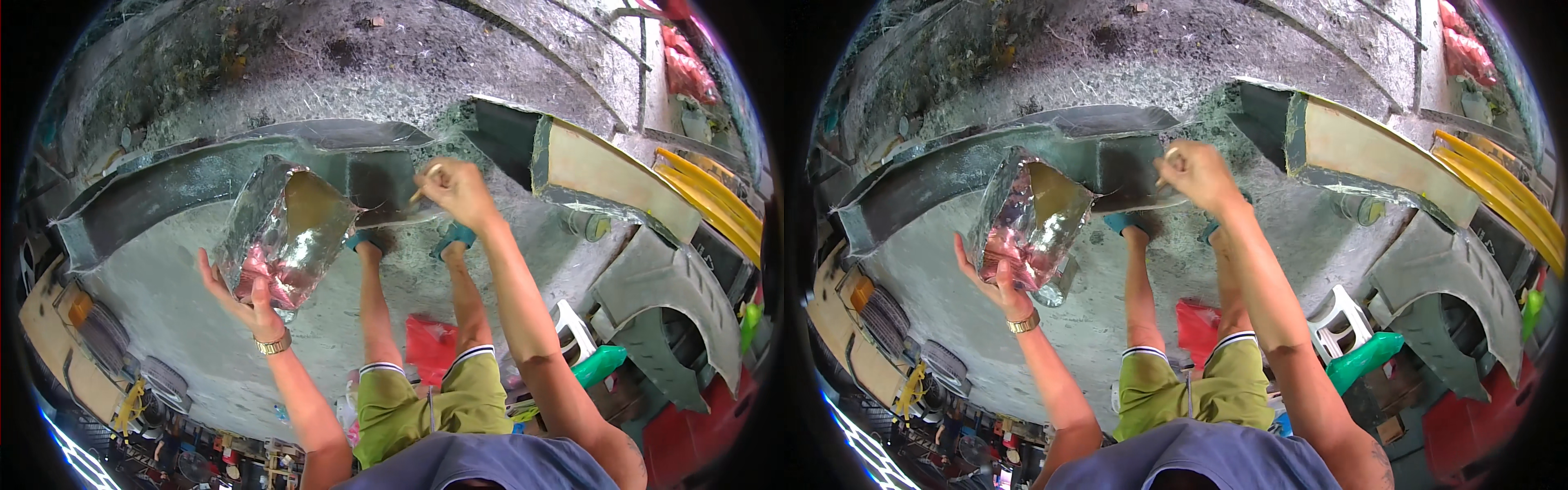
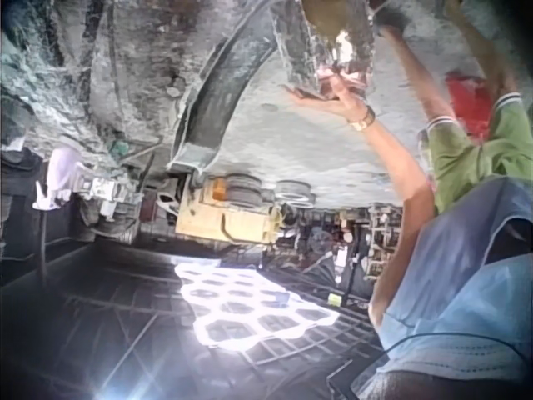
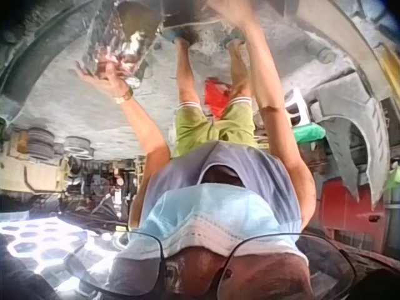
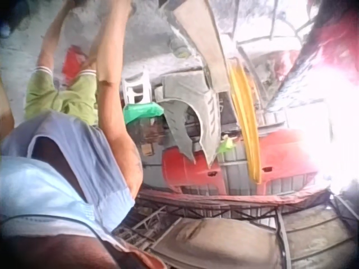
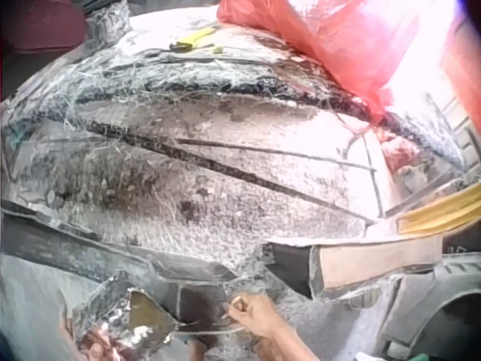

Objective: The person applies a greenish coating to a car bumper using a paintbrush and a foil-wrapped container. The person repeatedly dips the brush into the container and spreads the substance across the bumper's surface in a workshop environment.

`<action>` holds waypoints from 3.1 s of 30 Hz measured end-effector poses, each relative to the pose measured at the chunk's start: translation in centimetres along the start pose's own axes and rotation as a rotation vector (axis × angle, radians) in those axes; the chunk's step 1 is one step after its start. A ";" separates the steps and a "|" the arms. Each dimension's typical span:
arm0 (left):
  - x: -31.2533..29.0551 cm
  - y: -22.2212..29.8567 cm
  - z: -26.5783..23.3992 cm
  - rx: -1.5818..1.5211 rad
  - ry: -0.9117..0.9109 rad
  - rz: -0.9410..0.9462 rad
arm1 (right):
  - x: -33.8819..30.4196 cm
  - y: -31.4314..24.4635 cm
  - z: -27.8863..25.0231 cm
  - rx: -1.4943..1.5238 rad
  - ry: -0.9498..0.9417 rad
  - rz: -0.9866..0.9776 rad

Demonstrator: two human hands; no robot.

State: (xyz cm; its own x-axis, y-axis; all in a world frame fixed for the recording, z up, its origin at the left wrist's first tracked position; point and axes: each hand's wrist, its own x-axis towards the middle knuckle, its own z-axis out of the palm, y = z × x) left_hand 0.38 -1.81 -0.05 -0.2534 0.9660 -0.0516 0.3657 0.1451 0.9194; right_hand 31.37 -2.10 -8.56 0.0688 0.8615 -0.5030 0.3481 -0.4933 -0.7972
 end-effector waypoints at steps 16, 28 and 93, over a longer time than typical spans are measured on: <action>-0.5 -1.0 -0.4 0.173 -0.056 0.095 | -4.4 -3.5 -2.8 0.317 0.245 0.064; -1.4 -0.9 3.2 0.010 -0.162 0.057 | -3.5 -7.4 2.9 0.213 0.090 -0.196; -0.2 -1.3 3.7 0.190 -0.040 0.099 | -4.7 9.2 -2.5 0.550 0.091 0.262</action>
State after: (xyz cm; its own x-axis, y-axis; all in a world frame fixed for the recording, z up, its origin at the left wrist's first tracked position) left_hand 3.29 -1.43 -2.71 -0.1733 0.9847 0.0165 0.5499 0.0829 0.8311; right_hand 36.57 -10.39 -12.72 0.1751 0.6982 -0.6942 -0.2231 -0.6586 -0.7187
